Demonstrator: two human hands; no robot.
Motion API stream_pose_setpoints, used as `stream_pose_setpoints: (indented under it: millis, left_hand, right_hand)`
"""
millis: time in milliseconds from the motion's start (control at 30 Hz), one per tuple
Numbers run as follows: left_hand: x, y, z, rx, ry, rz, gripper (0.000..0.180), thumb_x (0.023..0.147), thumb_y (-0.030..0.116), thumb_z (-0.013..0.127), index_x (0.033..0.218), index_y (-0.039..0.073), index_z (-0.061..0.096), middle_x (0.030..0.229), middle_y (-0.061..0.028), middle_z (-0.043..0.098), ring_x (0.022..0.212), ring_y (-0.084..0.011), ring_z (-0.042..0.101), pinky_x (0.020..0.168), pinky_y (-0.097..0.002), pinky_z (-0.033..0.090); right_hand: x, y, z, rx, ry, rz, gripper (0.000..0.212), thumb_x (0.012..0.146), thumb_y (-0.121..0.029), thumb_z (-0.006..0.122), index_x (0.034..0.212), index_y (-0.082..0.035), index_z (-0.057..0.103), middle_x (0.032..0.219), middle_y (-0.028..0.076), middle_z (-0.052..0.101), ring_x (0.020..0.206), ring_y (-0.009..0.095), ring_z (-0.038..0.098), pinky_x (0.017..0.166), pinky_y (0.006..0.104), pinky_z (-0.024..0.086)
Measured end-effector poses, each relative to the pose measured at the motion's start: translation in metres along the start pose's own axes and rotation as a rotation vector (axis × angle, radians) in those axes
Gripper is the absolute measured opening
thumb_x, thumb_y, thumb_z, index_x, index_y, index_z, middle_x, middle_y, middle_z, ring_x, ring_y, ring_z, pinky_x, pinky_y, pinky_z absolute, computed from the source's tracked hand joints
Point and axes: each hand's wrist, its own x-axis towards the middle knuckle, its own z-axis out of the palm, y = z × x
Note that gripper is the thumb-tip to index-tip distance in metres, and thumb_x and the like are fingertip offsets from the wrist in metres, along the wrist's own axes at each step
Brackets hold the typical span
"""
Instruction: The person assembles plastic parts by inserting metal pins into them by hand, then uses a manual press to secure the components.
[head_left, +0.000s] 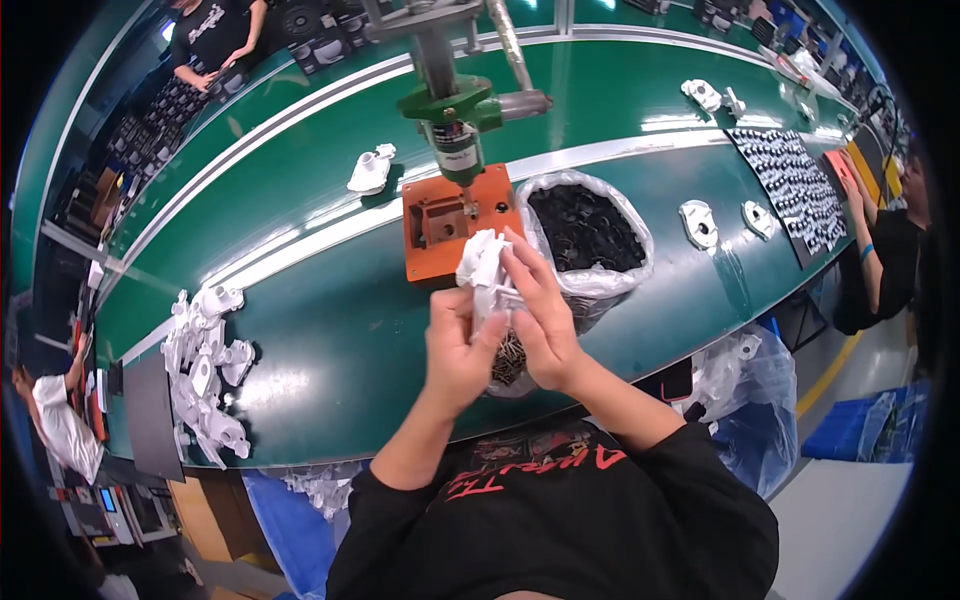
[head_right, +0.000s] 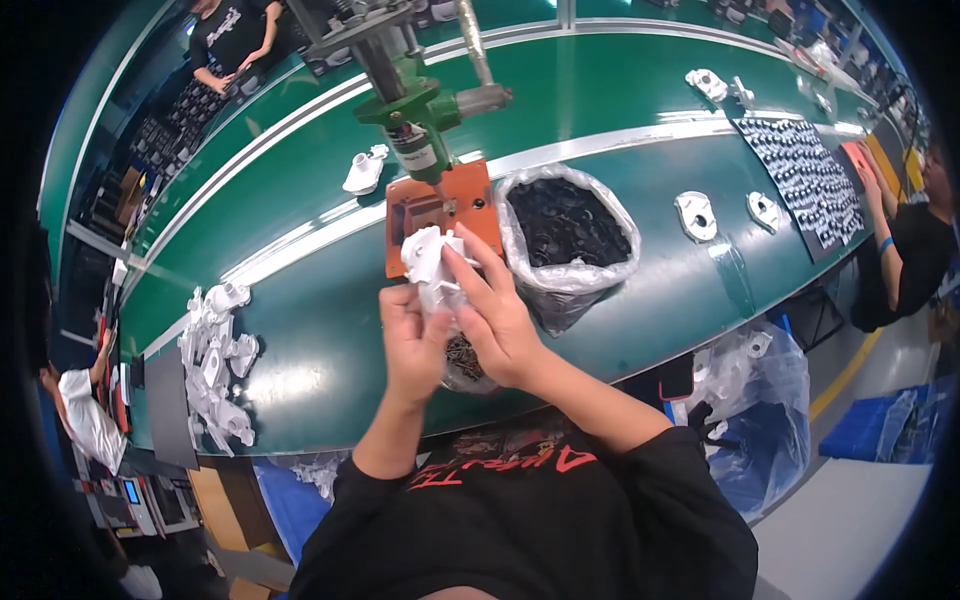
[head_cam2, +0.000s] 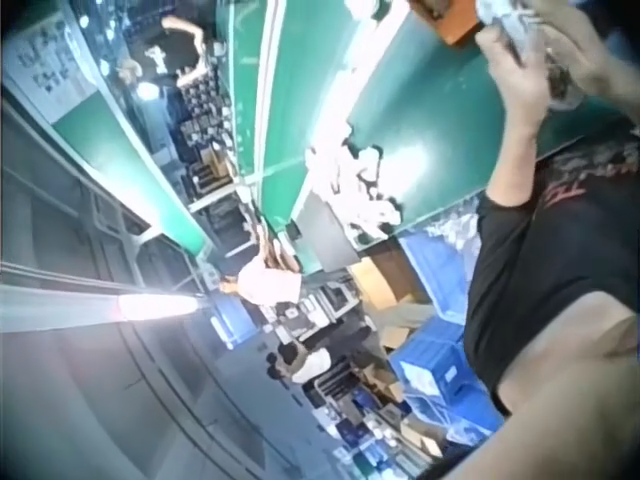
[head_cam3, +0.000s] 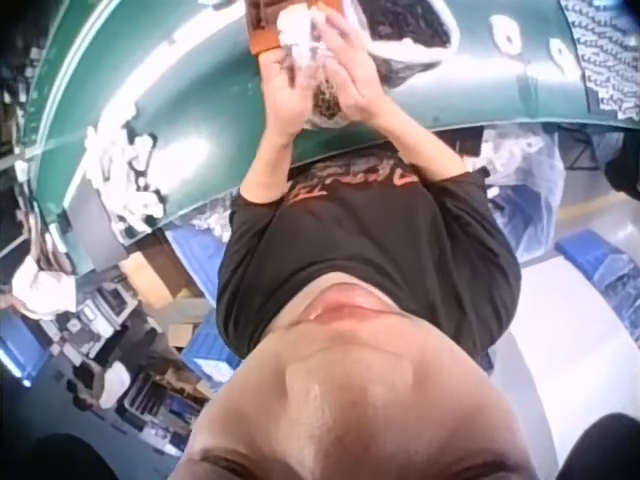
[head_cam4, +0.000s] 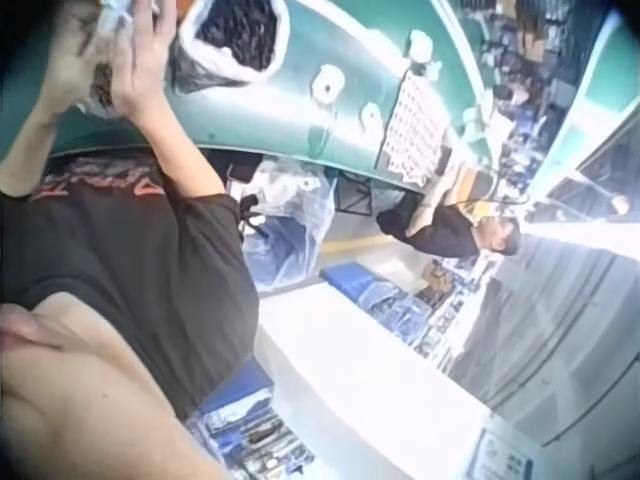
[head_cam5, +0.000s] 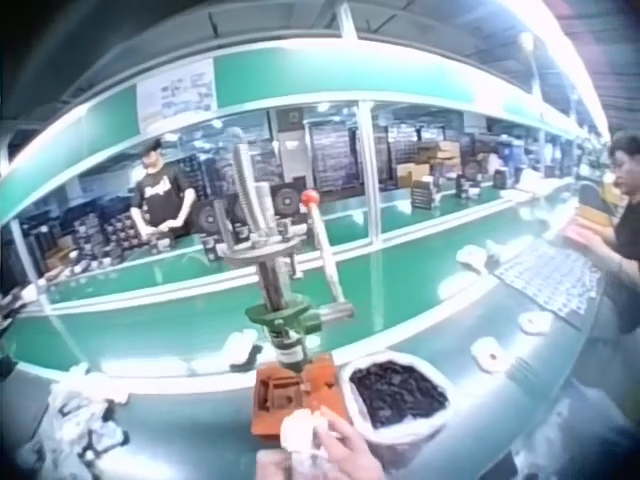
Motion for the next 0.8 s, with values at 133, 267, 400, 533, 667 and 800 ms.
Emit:
stream_pose_setpoints:
  millis: [133,267,400,533,667,800]
  left_hand:
    - [0.033,0.002,-0.041,0.538,-0.100,0.130,0.025,0.081,0.009,0.068,0.104,0.001,0.059,0.093,-0.0133,0.064,0.076,-0.0206,0.064,0.072,-0.0327,0.051]
    - [0.084,-0.017,-0.061,1.024,-0.303,0.451,0.023,0.076,0.009,0.066,0.097,0.006,0.058,0.100,-0.0153,0.062,0.093,-0.0333,0.061,0.083,-0.0408,0.050]
    - [0.106,-0.050,-0.072,1.151,-0.393,0.453,0.016,0.079,0.013,0.064,0.090,0.006,0.055,0.102,-0.0154,0.062,0.093,-0.0332,0.060,0.085,-0.0418,0.049]
    - [0.114,-0.068,-0.066,1.054,-0.428,0.372,0.017,0.082,0.017,0.063,0.088,0.006,0.052,0.105,-0.0178,0.061,0.102,-0.0347,0.058,0.091,-0.0436,0.046]
    - [0.115,-0.080,-0.073,0.927,-0.485,0.334,0.018,0.084,0.018,0.062,0.094,0.005,0.055,0.111,-0.0219,0.058,0.112,-0.0385,0.052,0.099,-0.0452,0.041]
    - [0.110,-0.090,-0.078,0.941,-0.485,0.405,0.017,0.085,0.015,0.060,0.098,0.005,0.057,0.116,-0.0234,0.056,0.117,-0.0400,0.048,0.104,-0.0459,0.036]
  right_hand:
    - [0.012,0.018,-0.039,-0.387,-0.076,0.060,0.041,0.087,-0.020,0.056,0.124,-0.003,0.053,0.125,0.016,0.053,0.120,0.031,0.046,0.101,0.0398,0.033]
    - [0.017,0.078,-0.081,-0.866,-0.016,0.230,0.023,0.078,-0.012,0.065,0.100,-0.005,0.064,0.095,0.013,0.058,0.094,0.032,0.054,0.085,0.0407,0.044]
    - [0.019,0.097,-0.082,-1.044,-0.137,0.244,0.015,0.075,-0.013,0.067,0.088,-0.007,0.062,0.082,0.008,0.058,0.085,0.029,0.055,0.077,0.0407,0.044]
    - [0.017,0.099,-0.080,-1.092,-0.132,0.191,0.011,0.074,-0.013,0.067,0.083,-0.009,0.062,0.078,0.005,0.059,0.083,0.026,0.055,0.073,0.0394,0.044]
    - [0.024,0.100,-0.084,-1.092,-0.182,0.229,0.011,0.075,-0.013,0.067,0.083,-0.010,0.062,0.077,0.005,0.060,0.081,0.026,0.056,0.072,0.0397,0.044]
    - [0.028,0.103,-0.087,-1.015,-0.209,0.287,0.008,0.076,-0.011,0.065,0.082,-0.008,0.062,0.077,0.008,0.060,0.080,0.027,0.056,0.072,0.0395,0.044]
